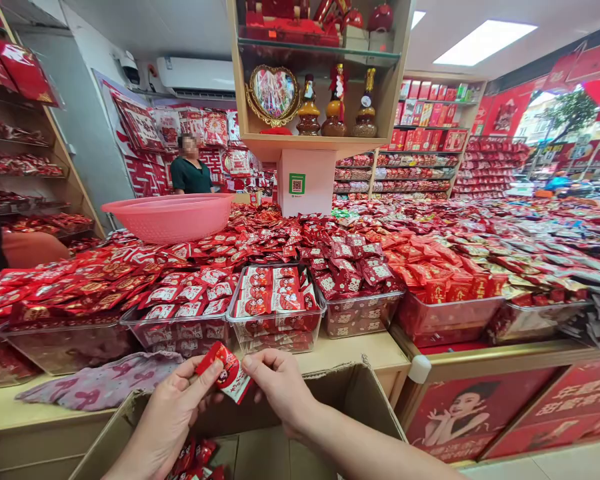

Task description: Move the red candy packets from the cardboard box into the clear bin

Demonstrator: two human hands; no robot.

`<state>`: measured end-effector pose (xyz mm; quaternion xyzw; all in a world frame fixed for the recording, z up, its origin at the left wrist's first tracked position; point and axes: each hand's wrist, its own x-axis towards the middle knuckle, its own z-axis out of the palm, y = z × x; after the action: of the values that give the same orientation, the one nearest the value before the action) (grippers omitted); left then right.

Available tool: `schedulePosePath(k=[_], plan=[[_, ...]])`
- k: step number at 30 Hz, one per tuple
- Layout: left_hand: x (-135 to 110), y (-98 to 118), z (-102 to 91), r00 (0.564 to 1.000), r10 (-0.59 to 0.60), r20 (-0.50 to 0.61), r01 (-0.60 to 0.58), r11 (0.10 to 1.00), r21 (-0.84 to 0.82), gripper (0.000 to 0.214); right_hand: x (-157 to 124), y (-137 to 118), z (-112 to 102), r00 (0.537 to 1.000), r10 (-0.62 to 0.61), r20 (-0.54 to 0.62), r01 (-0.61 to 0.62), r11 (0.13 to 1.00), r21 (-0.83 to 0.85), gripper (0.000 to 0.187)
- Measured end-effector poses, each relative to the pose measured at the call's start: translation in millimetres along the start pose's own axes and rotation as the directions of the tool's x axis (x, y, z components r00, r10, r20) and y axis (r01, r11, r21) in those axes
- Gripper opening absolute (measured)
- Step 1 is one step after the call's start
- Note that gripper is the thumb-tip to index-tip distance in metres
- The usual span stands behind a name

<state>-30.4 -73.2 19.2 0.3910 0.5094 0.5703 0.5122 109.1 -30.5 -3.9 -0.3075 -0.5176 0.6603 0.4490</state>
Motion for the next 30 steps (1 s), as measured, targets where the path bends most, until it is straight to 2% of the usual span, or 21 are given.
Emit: schedulePosePath(k=[3, 5, 8, 10, 12, 16, 19, 22, 24, 26, 28, 30], plan=[[1, -1, 0.3, 0.997, 0.045, 0.067, -0.051, 0.994, 0.092, 0.033, 0, -4, 0, 0.994, -0.054, 0.099, 0.057, 0.998, -0.03, 0.033], [0, -5, 1.3, 0.994, 0.078, 0.079, -0.086, 0.991, 0.103, 0.037, -1, -5, 2, 0.985, -0.043, 0.166, 0.048, 0.999, -0.022, 0.034], [-1, -10, 3.2, 0.99, 0.107, 0.094, -0.108, 0.994, 0.005, 0.046, -3, -5, 4, 0.992, -0.014, 0.129, 0.017, 1.0, -0.024, 0.032], [-1, -11, 4.0, 0.984, 0.106, 0.141, -0.099, 0.994, -0.054, 0.052, -2, -5, 4, 0.996, -0.02, 0.086, 0.02, 1.0, 0.001, 0.03], [-1, -9, 3.6, 0.974, 0.085, 0.208, -0.078, 0.996, -0.04, 0.051, -1, -6, 2, 0.997, -0.039, 0.072, 0.04, 0.999, -0.003, 0.029], [-2, -2, -1.0, 0.952, 0.01, 0.307, -0.052, 0.99, 0.13, 0.048, 2, -8, -6, 0.987, -0.15, 0.064, 0.158, 0.974, -0.16, 0.032], [-2, 1, -6.2, 0.946, -0.037, 0.322, -0.032, 0.978, 0.207, 0.05, 2, -9, -10, 0.978, -0.155, 0.136, 0.19, 0.935, -0.3, 0.025], [5, 6, -14.1, 0.954, 0.013, 0.299, -0.09, 0.966, 0.244, 0.041, 6, -22, -17, 0.977, -0.168, 0.132, 0.208, 0.89, -0.407, 0.027], [13, 9, -22.4, 0.971, 0.086, 0.225, -0.148, 0.949, 0.279, 0.035, 18, -42, -28, 0.963, -0.263, 0.057, 0.258, 0.842, -0.474, 0.03], [23, 9, -33.4, 0.983, 0.134, 0.127, -0.169, 0.931, 0.325, 0.034, 38, -69, -43, 0.917, -0.394, -0.061, 0.286, 0.756, -0.589, 0.031], [35, 6, -45.7, 0.985, 0.156, 0.072, -0.172, 0.912, 0.371, 0.034, 65, -94, -61, 0.873, -0.464, -0.151, 0.211, 0.637, -0.741, 0.029], [45, -1, -56.7, 0.984, 0.169, 0.057, -0.177, 0.883, 0.435, 0.035, 92, -110, -76, 0.878, -0.441, -0.185, 0.087, 0.527, -0.845, 0.026]])
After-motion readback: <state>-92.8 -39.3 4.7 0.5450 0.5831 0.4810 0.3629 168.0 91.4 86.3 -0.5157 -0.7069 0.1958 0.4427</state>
